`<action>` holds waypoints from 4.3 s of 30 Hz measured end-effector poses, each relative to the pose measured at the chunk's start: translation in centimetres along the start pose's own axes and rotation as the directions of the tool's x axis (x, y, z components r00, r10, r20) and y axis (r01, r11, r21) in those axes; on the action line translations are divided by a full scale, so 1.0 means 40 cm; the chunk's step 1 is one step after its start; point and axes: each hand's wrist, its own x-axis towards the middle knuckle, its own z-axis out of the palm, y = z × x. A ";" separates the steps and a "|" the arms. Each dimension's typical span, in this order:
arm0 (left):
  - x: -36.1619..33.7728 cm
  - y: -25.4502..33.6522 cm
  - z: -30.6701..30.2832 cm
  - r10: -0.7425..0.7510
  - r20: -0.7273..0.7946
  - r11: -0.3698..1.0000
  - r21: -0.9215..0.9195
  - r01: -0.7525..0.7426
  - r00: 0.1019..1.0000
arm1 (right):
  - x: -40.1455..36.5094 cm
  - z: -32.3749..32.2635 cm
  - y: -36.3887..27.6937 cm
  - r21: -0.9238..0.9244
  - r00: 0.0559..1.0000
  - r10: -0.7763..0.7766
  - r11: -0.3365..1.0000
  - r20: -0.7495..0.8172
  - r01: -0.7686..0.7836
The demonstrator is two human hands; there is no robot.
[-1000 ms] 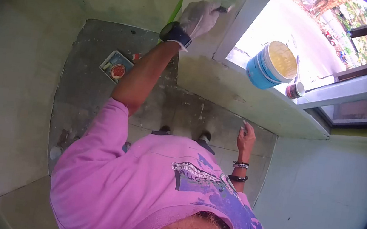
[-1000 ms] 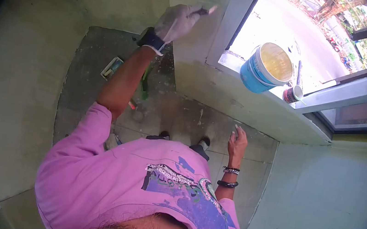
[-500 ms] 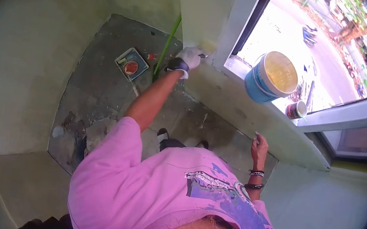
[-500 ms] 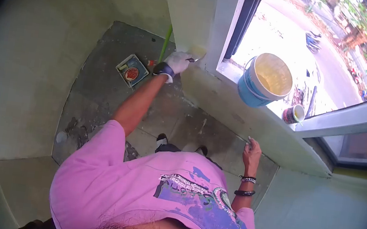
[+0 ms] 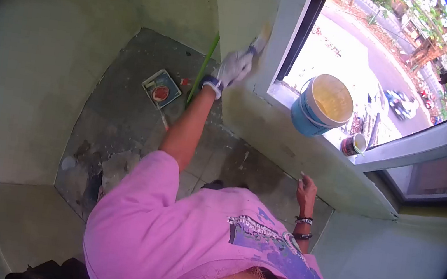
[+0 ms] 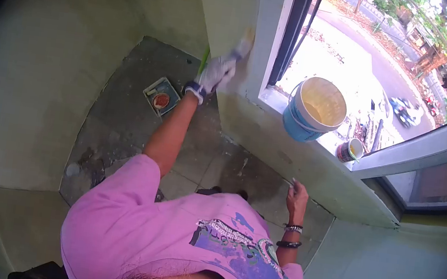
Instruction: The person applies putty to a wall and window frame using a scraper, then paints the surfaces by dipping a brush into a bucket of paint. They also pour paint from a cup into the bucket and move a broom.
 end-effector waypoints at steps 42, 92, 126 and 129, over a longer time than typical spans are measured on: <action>0.343 0.008 0.503 0.098 0.838 0.320 0.484 -0.814 0.537 | -0.308 -0.023 0.680 -0.133 0.270 0.861 0.357 0.431 -0.925; -0.178 -0.323 0.047 -0.395 -0.129 0.910 0.081 0.407 0.909 | -0.339 0.018 0.477 0.046 0.730 0.618 0.753 0.291 -0.656; -0.003 -0.148 -0.030 0.121 -0.077 0.938 0.335 -0.089 0.990 | -0.554 0.071 0.460 -0.216 0.788 0.579 0.813 0.207 -0.541; -0.056 -0.212 -0.017 -0.286 0.030 0.919 0.291 0.265 0.958 | -0.559 0.114 0.586 -0.407 0.824 0.452 0.861 0.341 -0.304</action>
